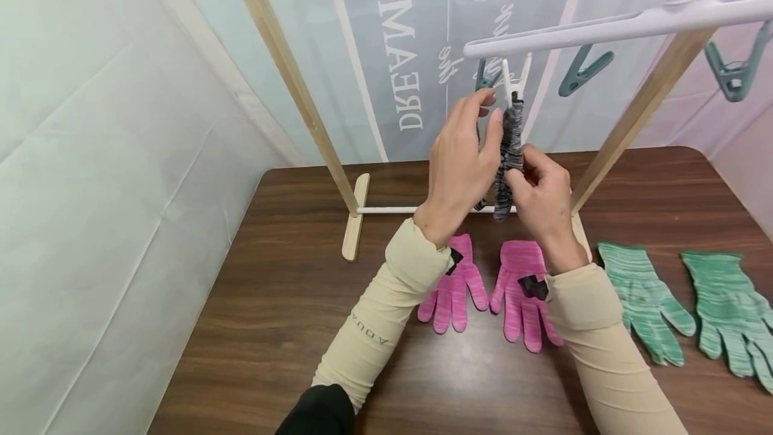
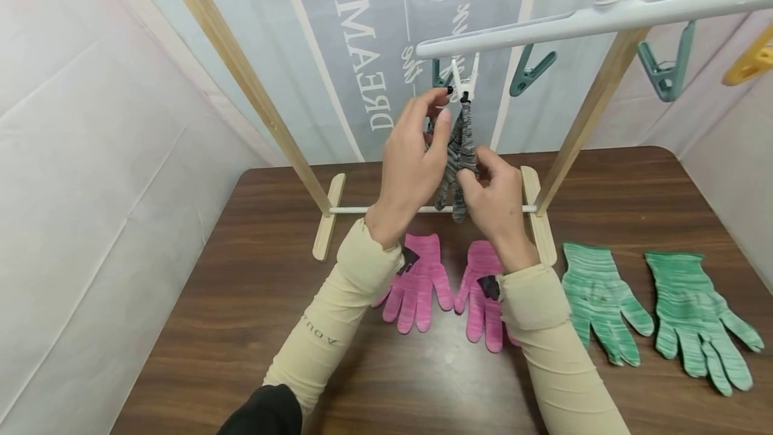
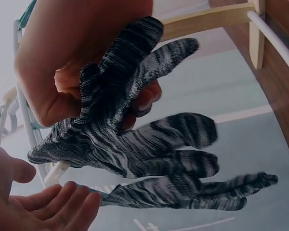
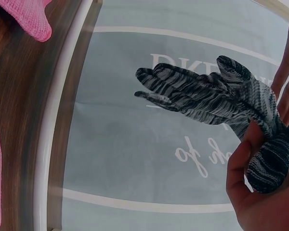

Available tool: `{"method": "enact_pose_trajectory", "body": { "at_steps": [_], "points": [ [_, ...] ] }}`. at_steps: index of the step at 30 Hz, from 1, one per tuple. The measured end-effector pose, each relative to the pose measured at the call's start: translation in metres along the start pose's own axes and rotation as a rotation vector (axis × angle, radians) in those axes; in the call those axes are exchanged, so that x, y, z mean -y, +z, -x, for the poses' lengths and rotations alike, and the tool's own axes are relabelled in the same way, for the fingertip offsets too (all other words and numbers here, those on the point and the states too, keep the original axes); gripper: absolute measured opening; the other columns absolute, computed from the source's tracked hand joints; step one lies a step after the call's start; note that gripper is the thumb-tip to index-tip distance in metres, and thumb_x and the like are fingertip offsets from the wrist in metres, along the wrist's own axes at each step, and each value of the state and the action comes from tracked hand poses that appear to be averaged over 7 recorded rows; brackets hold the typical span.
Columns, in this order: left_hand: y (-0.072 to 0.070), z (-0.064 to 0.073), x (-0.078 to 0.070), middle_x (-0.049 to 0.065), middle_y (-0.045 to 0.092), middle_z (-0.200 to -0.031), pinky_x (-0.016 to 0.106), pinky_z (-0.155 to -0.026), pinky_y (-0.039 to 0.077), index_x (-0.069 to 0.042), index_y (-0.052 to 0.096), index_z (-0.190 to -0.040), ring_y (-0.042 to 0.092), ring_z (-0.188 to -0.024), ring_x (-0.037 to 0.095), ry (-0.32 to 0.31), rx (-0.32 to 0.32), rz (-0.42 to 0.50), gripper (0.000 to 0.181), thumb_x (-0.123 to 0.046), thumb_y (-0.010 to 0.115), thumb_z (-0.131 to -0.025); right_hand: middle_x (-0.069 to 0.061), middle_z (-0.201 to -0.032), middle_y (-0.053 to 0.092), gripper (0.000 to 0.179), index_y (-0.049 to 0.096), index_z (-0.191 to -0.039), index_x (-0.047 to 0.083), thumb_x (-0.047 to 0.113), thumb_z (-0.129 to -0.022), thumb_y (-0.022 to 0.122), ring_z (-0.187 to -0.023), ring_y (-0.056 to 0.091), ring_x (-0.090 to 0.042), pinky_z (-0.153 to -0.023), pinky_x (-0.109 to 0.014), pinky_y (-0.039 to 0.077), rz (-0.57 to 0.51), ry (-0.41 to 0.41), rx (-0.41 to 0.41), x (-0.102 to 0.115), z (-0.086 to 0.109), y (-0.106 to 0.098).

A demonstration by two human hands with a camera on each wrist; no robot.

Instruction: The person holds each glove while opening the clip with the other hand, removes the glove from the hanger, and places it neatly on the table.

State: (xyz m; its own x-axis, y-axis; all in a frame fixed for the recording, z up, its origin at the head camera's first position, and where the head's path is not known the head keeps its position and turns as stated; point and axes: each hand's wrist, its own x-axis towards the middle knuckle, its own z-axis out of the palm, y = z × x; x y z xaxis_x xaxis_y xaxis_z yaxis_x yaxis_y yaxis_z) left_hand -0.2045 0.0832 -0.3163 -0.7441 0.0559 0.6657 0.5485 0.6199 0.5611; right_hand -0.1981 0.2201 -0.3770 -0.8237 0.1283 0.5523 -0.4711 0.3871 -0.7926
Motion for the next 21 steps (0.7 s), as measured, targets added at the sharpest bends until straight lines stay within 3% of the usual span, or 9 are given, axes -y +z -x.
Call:
{"method": "enact_pose_trajectory", "body": {
  "at_steps": [6,10,13,16,19,21],
  "points": [
    [0.001,-0.016,-0.009,-0.004,0.066,-0.140,0.025,-0.104,0.051,-0.019,0.056,-0.147,0.064,-0.127,0.008,-0.086,0.068,0.016,0.041,-0.034,0.039,-0.113,0.009,-0.065,0.048,0.013,0.065,-0.082,0.009,0.007,-0.091,0.055,-0.058,0.040,-0.010,-0.054,-0.025,0.030,-0.001,0.000,0.004,0.001,0.001,-0.001],
    [0.000,-0.029,-0.018,-0.010,0.073,-0.131,0.023,-0.097,0.053,-0.025,0.063,-0.142,0.069,-0.117,0.004,-0.177,0.091,-0.006,0.042,-0.042,0.039,-0.112,0.010,-0.064,0.047,0.014,0.066,-0.082,0.010,0.008,-0.091,0.055,-0.058,0.039,-0.010,-0.055,-0.026,0.030,-0.006,0.002,0.010,0.000,0.002,-0.002],
    [-0.001,-0.041,-0.025,-0.016,0.077,-0.115,0.025,-0.083,0.055,-0.034,0.073,-0.128,0.073,-0.103,0.004,-0.233,0.083,-0.093,0.041,-0.053,0.041,-0.109,0.010,-0.064,0.047,0.014,0.066,-0.081,0.011,0.008,-0.091,0.056,-0.058,0.039,-0.010,-0.055,-0.025,0.030,-0.005,0.005,0.008,0.000,0.002,-0.002],
    [-0.004,-0.050,-0.031,-0.015,0.076,-0.090,0.028,-0.067,0.050,-0.038,0.077,-0.096,0.071,-0.085,0.006,-0.263,0.086,-0.202,0.041,-0.062,0.046,-0.104,0.011,-0.064,0.049,0.015,0.068,-0.082,0.011,0.008,-0.090,0.056,-0.058,0.040,-0.009,-0.055,-0.024,0.031,-0.004,0.008,0.007,0.000,0.001,-0.002],
    [-0.006,-0.056,-0.037,-0.012,0.063,-0.069,0.029,-0.060,0.045,-0.031,0.063,-0.070,0.063,-0.071,0.008,-0.274,0.103,-0.299,0.050,-0.069,0.050,-0.100,0.012,-0.064,0.049,0.015,0.069,-0.083,0.011,0.008,-0.090,0.056,-0.057,0.041,-0.008,-0.054,-0.024,0.032,-0.003,-0.002,0.012,0.000,0.001,-0.003],
    [-0.006,-0.059,-0.041,-0.011,0.052,-0.061,0.029,-0.058,0.044,-0.027,0.053,-0.063,0.059,-0.065,0.008,-0.274,0.113,-0.341,0.056,-0.071,0.052,-0.098,0.011,-0.064,0.049,0.015,0.070,-0.084,0.011,0.007,-0.090,0.056,-0.057,0.041,-0.008,-0.054,-0.023,0.032,-0.006,-0.012,0.014,0.001,0.001,-0.003]
  ]
}}
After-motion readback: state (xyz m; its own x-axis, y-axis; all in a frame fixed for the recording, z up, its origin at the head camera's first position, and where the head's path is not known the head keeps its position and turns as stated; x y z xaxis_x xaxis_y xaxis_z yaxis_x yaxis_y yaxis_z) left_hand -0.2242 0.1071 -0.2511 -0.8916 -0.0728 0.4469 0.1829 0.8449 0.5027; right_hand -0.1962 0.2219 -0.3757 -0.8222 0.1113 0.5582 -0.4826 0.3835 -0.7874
